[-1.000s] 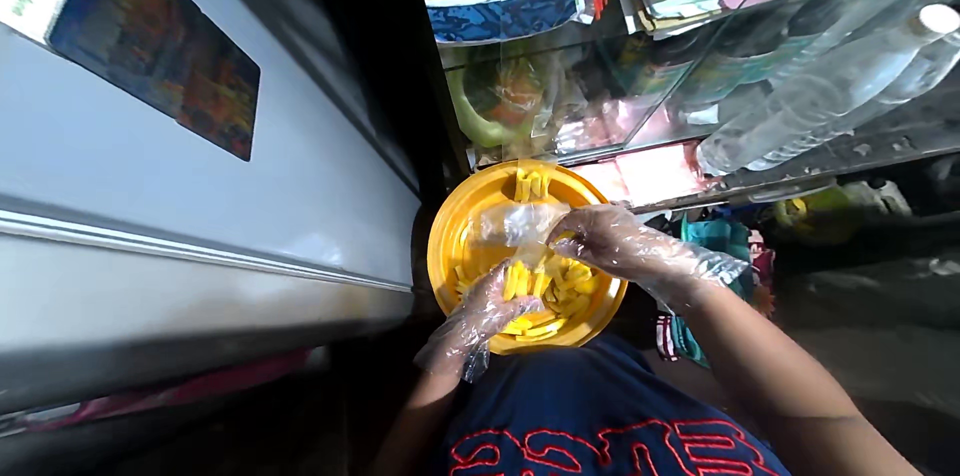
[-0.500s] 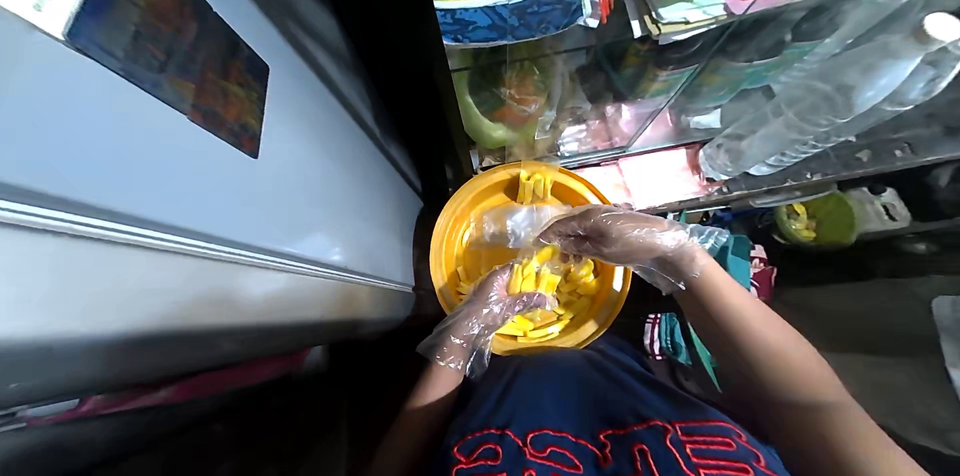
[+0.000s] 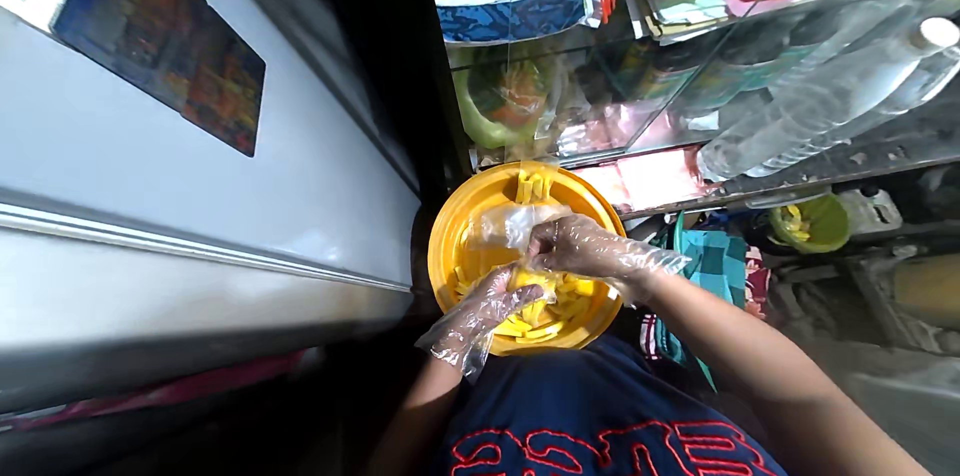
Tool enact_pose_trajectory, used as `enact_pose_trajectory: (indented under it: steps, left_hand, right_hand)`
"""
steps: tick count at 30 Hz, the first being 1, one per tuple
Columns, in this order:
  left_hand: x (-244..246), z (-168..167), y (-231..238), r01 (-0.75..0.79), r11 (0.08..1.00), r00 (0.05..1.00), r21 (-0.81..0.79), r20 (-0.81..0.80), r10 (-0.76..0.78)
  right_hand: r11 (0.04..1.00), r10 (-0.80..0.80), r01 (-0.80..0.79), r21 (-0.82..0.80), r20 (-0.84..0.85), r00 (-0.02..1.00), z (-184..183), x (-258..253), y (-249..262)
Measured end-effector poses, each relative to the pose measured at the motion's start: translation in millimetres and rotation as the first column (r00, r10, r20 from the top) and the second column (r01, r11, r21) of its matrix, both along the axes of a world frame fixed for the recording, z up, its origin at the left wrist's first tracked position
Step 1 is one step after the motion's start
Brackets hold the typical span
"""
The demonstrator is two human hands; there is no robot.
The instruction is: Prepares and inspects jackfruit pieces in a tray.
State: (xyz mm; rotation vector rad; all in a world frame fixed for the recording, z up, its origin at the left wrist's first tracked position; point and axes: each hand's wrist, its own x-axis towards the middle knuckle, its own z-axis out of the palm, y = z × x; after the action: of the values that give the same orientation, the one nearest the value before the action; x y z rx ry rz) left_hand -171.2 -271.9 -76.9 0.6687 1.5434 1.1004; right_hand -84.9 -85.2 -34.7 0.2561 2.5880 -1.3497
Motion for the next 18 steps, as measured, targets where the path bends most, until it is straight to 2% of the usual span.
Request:
enact_pose_trajectory:
  steps: [4,8,11,13,15,18]
  left_hand:
    - [0,0,-1,-0.02,0.999,1.0,-0.034,-0.01,0.019]
    - [1,-5,-5,-0.112,0.994,0.992,0.005,0.055,0.111]
    - [-3,-13,-5,-0.078,0.992,0.983,0.102,0.174,0.059]
    - [-5,-14,-3,-0.061,0.992,0.985,0.114,0.17,0.041]
    - [-6,-7,-1,-0.053,0.997,0.993,0.064,0.109,0.046]
    - [-4,15,3,-0.075,0.996,0.996,-0.057,0.049,0.078]
  right_hand:
    - [0.991,0.137,-0.137,0.0,-0.043,0.99,-2,0,3]
    - [0.987,0.135,-0.133,-0.093,0.02,0.991,0,6,18]
    - [0.979,0.196,-0.196,0.049,0.001,0.981,2,2,21]
    - [0.973,0.199,-0.19,0.132,-0.057,0.978,2,2,24]
    - [0.974,0.161,-0.138,0.181,-0.119,0.98,5,4,27]
    - [0.985,0.113,-0.092,0.143,-0.148,0.982,14,3,37]
